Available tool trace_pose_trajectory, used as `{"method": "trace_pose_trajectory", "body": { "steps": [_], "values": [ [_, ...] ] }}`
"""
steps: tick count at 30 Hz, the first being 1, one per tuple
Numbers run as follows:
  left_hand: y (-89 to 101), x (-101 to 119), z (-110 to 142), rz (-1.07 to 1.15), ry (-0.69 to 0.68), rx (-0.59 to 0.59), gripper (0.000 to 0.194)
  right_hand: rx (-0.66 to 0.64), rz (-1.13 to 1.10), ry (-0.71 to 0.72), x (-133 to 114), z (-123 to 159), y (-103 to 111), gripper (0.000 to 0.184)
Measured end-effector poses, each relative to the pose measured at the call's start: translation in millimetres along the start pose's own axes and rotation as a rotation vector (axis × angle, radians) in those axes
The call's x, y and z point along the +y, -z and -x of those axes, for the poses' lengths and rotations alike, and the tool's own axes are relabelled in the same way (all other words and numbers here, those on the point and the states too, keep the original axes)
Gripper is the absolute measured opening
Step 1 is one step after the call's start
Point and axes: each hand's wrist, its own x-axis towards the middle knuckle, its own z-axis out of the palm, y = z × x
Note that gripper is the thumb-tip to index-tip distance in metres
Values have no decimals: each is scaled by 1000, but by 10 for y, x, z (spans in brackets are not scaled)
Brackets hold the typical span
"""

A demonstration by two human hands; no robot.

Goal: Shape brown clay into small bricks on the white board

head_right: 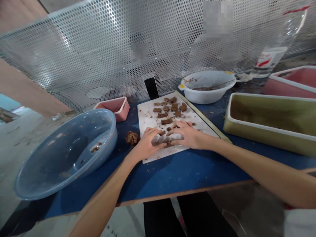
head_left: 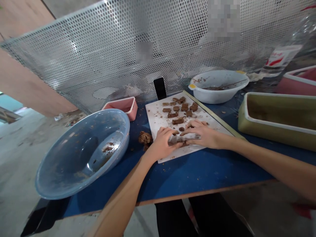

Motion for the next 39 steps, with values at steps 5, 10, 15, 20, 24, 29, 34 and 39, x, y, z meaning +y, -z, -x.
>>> {"method": "trace_pose_trajectory", "body": {
  "steps": [5, 10, 15, 20, 24, 29, 34, 39],
  "values": [
    [-6, 32, 12, -13, -20, -27, 51, 10, 7, 65, -14, 54, -15, 47],
    [-6, 97, 40, -28, 11, -112, 72, 23, 140, 172, -16, 99, -57, 35],
    [-17, 138, 49, -28, 19, -151, 68, 46, 158, 290, -42, 127, -18, 29],
    [16, 154, 54, -30, -23, -126, 63, 8, 147, 347, -78, 154, 58, 28],
    [31, 172, 61, -41, -44, -133, 63, -13, 157, 351, -91, 166, 78, 29],
    [-9, 179, 72, -39, -33, -157, 70, -9, 148, 369, -93, 177, 95, 29],
    [24, 210, 81, 5, -56, -116, 70, -2, 153, 379, -117, 180, 113, 29],
    [105, 217, 94, 43, -92, 11, 51, 117, -22, 334, -138, 162, 152, 23]
  ]
}}
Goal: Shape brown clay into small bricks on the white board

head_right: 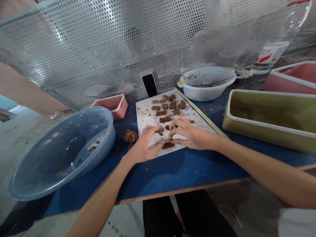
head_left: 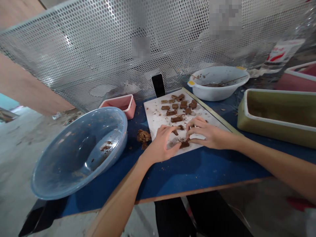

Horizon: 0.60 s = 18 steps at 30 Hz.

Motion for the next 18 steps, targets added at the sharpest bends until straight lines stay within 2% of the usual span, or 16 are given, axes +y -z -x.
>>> {"method": "trace_pose_trajectory", "body": {
  "steps": [5, 11, 18],
  "values": [
    [8, -32, -3, 36, -10, 119, 41, 38, -62, -99, -19, -19, 16, 25],
    [3, -47, -5, 38, 36, 153, 39, 21, 11, -122, -5, 15, -17, 38],
    [-5, -84, 4, 33, 42, 156, 39, 44, 20, -85, 45, 36, -41, 24]
  ]
}}
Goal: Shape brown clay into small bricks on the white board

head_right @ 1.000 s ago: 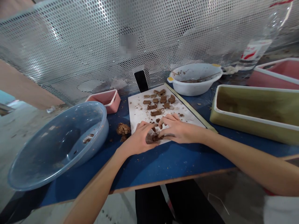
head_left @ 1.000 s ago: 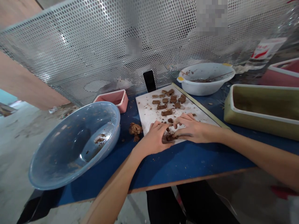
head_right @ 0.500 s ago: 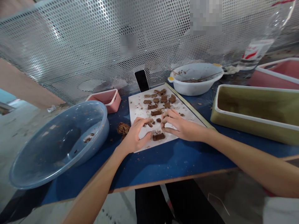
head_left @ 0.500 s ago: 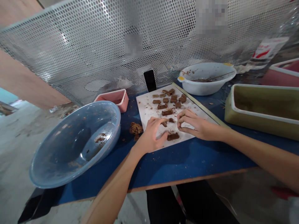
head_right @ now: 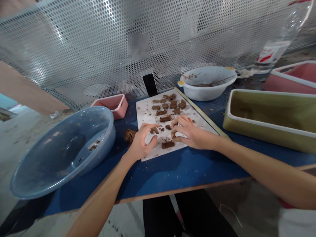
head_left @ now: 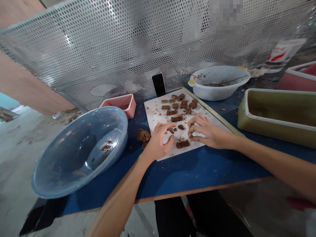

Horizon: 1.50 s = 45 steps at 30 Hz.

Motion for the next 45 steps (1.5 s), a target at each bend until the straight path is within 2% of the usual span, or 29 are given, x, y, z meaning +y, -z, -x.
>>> {"method": "trace_pose_trajectory", "body": {
  "steps": [7, 12, 16, 18, 23, 29, 40, 45],
  "values": [
    [-8, -20, -9, -1, -11, 24, 40, 50, -19, 87, 32, -19, -15, 21],
    [-21, -8, -15, -4, -25, 25, 40, 51, -7, 84, 40, -7, -14, 36],
    [-28, -23, -8, -9, -28, 29, 41, 120, -20, 61, 33, -6, -18, 19],
    [-28, -31, -6, -8, -26, 32, 41, 141, -22, 72, 30, -9, -20, 18],
    [-19, -25, -13, -11, -26, 35, 42, 84, -49, 109, 8, -21, -4, 30],
    [-13, -14, -24, -11, -48, 14, 40, 66, -139, 98, -15, -21, 35, 10],
    [-20, -13, -30, -2, -67, -5, 36, -111, -208, -3, -41, 40, 86, 14],
    [-26, 3, -29, 2, -66, -26, 35, -87, -140, -12, -49, 63, 66, 17]
  ]
}}
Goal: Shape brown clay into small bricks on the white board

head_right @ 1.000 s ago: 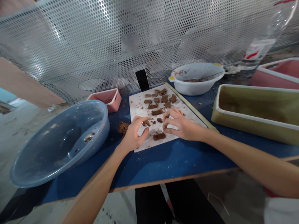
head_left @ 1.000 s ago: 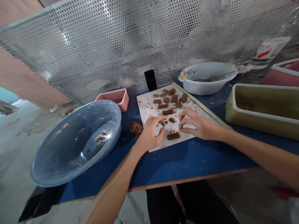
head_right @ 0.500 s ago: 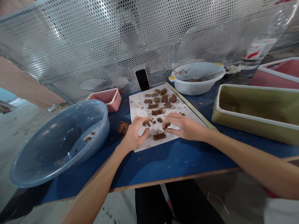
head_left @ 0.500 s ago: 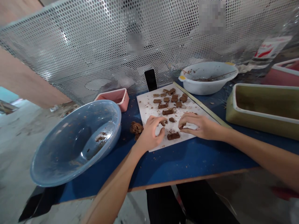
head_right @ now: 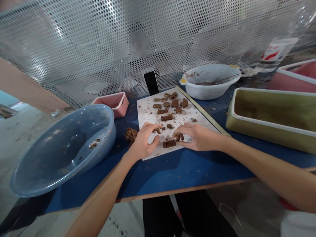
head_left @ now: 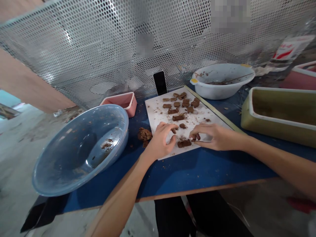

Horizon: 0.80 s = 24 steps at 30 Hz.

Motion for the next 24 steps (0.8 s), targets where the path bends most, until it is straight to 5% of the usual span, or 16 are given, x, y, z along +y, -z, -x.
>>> {"method": "trace_pose_trajectory", "body": {
  "steps": [8, 13, 24],
  "values": [
    [6, 18, -9, -9, 4, -12, 35, -21, 105, 168, 40, 9, -35, 11],
    [1, 12, -10, -15, 13, -28, 35, 31, 371, 280, -5, 4, -46, 15],
    [-15, 4, -10, -16, 2, -35, 34, 50, 608, 344, -14, 20, -98, 18]
  ]
}}
